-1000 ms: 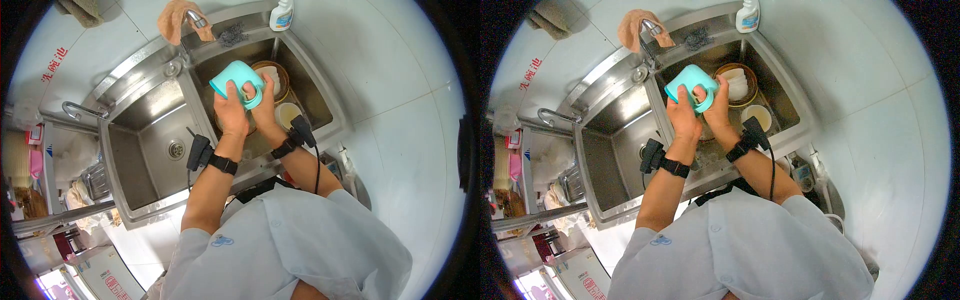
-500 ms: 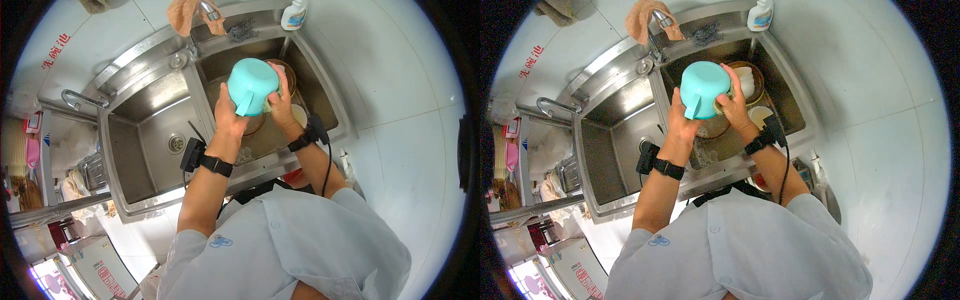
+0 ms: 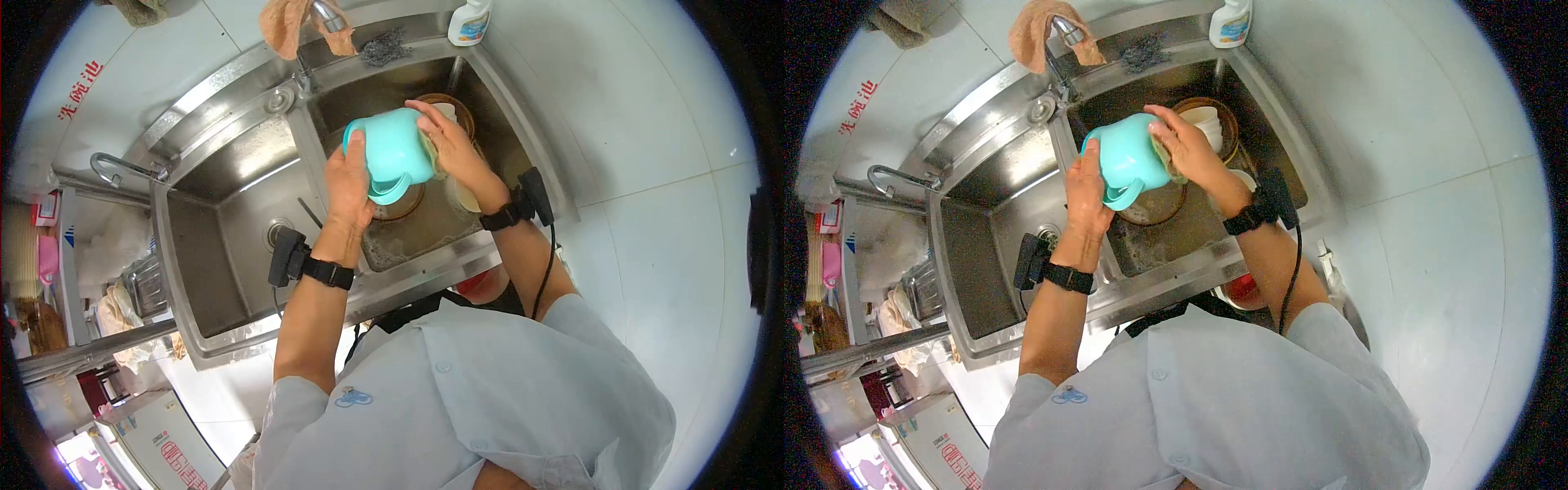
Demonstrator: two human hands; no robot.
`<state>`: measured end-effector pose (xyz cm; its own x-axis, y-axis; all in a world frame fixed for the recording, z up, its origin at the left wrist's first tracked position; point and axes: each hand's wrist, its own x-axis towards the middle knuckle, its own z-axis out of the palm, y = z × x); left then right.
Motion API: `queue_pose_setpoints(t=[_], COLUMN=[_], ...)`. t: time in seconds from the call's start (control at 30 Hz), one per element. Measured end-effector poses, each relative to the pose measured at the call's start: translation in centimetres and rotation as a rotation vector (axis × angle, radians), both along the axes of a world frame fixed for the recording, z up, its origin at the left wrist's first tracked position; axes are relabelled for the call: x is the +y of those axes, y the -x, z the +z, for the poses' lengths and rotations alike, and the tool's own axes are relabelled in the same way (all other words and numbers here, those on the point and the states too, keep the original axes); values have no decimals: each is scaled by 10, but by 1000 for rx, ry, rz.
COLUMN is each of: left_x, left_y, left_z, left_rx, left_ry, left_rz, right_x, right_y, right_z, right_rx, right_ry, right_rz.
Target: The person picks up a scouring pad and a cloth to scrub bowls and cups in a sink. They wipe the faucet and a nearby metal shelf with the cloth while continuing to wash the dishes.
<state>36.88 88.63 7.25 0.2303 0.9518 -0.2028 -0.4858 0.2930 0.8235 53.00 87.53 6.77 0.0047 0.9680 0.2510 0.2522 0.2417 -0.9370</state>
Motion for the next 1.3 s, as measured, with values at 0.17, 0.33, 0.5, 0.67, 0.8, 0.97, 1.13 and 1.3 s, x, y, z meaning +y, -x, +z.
queue_pose_setpoints(t=[0.17, 0.33, 0.5, 0.67, 0.8, 0.97, 1.13, 1.3], left_x=[-3, -1, -3, -9, -8, -1, -12, -26], left_y=[-6, -16, -21, -10, 3, 23, 20, 25], left_z=[-12, -22, -24, -11, -17, -39, -19, -11], left_rx=[-153, -260, -345, -438, -549, -109, -190, 281], left_ry=[109, 199, 158, 252, 377, 102, 34, -53], left_rz=[-11, 183, 237, 151, 179, 173, 43, 55], right_x=[16, 0, -14, -16, -5, -4, 0, 8], right_y=[-6, 27, 52, 34, 4, 6, 51, 63], right_z=[-20, -46, -42, -30, -58, -1, 35, 1], right_rx=[127, 52, -127, -341, -453, -36, -711, -802], right_ry=[163, 41, -189, -433, -287, -188, -328, -379], right_rz=[-152, -359, -486, -297, -382, -283, 307, 249])
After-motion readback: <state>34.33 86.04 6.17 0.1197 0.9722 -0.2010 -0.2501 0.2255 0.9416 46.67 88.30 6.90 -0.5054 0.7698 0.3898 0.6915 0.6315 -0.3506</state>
